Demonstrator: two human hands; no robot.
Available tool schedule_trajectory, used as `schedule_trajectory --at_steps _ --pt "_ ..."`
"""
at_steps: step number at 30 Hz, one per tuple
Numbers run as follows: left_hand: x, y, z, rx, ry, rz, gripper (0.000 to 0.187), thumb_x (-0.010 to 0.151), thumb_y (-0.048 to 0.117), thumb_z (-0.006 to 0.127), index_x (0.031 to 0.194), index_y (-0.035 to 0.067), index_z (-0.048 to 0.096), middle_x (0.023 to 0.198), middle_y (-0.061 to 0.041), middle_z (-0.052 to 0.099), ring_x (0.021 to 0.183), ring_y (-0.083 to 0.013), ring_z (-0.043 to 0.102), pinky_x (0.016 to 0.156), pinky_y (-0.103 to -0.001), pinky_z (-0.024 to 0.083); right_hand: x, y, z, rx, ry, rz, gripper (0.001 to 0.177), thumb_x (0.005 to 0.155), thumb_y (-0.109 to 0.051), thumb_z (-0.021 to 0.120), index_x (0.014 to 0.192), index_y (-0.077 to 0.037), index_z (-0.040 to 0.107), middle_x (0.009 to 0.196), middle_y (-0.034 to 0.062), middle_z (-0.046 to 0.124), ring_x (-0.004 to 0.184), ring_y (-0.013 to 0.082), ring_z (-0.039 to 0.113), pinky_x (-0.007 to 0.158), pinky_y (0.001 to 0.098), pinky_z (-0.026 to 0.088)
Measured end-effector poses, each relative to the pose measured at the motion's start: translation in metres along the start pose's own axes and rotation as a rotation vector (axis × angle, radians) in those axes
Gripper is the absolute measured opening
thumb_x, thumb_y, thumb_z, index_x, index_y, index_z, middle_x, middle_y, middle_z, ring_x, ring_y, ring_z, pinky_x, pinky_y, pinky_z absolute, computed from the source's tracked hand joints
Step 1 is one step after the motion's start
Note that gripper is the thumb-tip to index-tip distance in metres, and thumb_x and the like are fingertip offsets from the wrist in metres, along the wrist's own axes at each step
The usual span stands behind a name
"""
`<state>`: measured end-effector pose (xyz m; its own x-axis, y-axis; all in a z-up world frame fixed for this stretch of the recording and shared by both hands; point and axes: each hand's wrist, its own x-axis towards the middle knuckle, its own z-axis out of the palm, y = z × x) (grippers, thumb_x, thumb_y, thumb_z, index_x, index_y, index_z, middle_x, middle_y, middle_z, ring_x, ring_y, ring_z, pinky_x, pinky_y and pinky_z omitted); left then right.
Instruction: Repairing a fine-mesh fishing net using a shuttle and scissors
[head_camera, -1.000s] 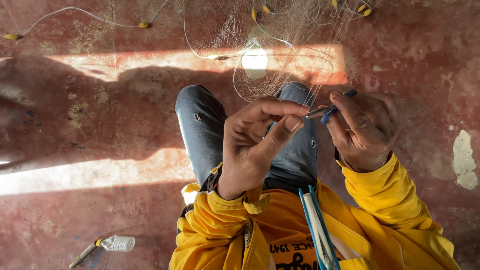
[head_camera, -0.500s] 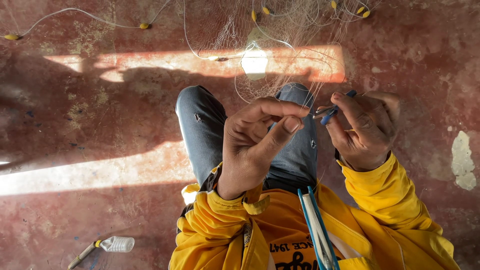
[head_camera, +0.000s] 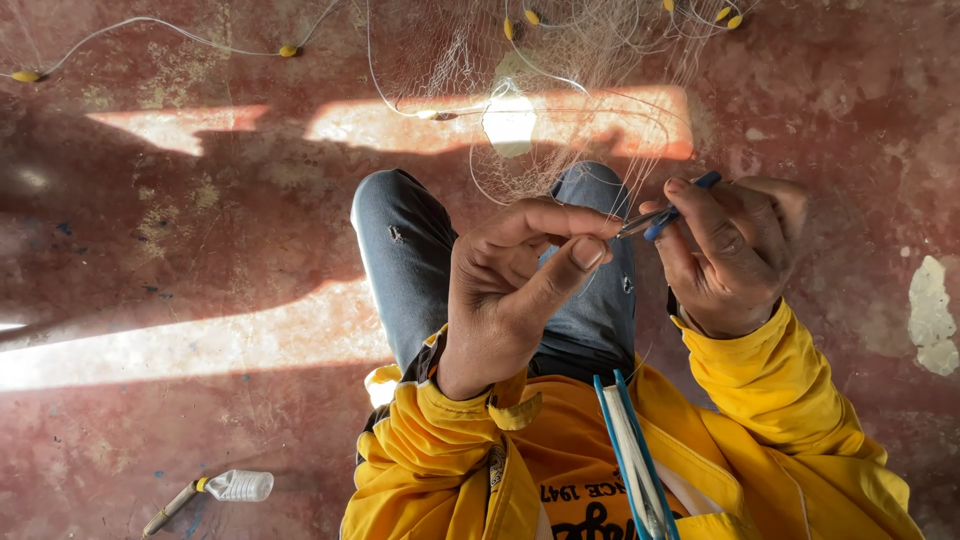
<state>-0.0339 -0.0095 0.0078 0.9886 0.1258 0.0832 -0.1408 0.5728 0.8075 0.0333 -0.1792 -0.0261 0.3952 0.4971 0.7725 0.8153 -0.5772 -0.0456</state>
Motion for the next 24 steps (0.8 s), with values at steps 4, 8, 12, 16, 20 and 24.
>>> schedule_trajectory --at_steps 4,8,12,16,20,24 --pt "-0.0004 -0.0004 0.0001 0.008 0.02 -0.031 0.013 0.081 0.012 0.059 0.091 0.003 0.06 0.071 0.001 0.058 0.062 0.0005 0.044 0.057 -0.011 0.031 0.0012 -0.001 -0.0014 -0.01 -0.016 -0.001 0.02 0.085 0.01 0.061 0.101 -0.001 0.058 0.077 0.0054 0.064 0.074 0.0256 0.045 0.07 0.0339 0.039" --pt "-0.0004 -0.0011 0.0 -0.023 0.006 -0.013 0.013 0.081 0.011 0.059 0.091 0.003 0.06 0.079 -0.003 0.061 0.072 -0.0037 0.054 0.068 -0.013 0.04 -0.0021 0.0 -0.0007 -0.045 -0.017 0.01 0.019 0.085 0.001 0.071 0.099 -0.002 0.059 0.075 0.0083 0.058 0.073 0.0271 0.045 0.069 0.0352 0.039" --pt "0.0011 -0.0031 -0.0018 -0.009 0.01 -0.012 0.013 0.081 0.011 0.06 0.091 0.003 0.06 0.08 -0.003 0.061 0.072 -0.0038 0.054 0.069 -0.013 0.041 0.0021 -0.0003 0.0001 0.037 -0.011 0.002 0.016 0.083 0.012 0.059 0.095 0.002 0.059 0.075 0.0072 0.066 0.073 0.0258 0.044 0.068 0.034 0.039" --pt "0.0034 -0.0051 -0.0035 -0.07 -0.005 -0.003 0.013 0.082 0.01 0.059 0.093 0.003 0.059 0.091 -0.005 0.062 0.078 -0.0063 0.056 0.075 -0.015 0.044 -0.0037 -0.0005 -0.0036 0.112 -0.078 0.054 0.02 0.083 0.009 0.061 0.101 0.002 0.057 0.077 0.0115 0.06 0.077 0.027 0.045 0.07 0.036 0.039" --pt "0.0061 -0.0043 -0.0051 -0.032 0.042 -0.014 0.016 0.081 0.017 0.059 0.092 0.005 0.058 0.076 -0.001 0.058 0.071 -0.0033 0.053 0.061 -0.014 0.041 -0.0052 0.0004 -0.0047 0.116 -0.081 0.062 0.027 0.08 0.002 0.071 0.103 0.002 0.058 0.079 0.011 0.054 0.084 0.0285 0.043 0.07 0.0373 0.04" --pt "0.0065 -0.0074 -0.0052 -0.122 0.04 -0.003 0.025 0.08 0.015 0.059 0.1 0.0 0.055 0.073 -0.001 0.053 0.072 -0.006 0.05 0.06 -0.014 0.037 -0.0041 -0.0014 -0.004 0.054 -0.059 0.035 0.018 0.079 0.007 0.062 0.097 0.002 0.061 0.076 0.012 0.055 0.08 0.0288 0.045 0.068 0.0376 0.04"
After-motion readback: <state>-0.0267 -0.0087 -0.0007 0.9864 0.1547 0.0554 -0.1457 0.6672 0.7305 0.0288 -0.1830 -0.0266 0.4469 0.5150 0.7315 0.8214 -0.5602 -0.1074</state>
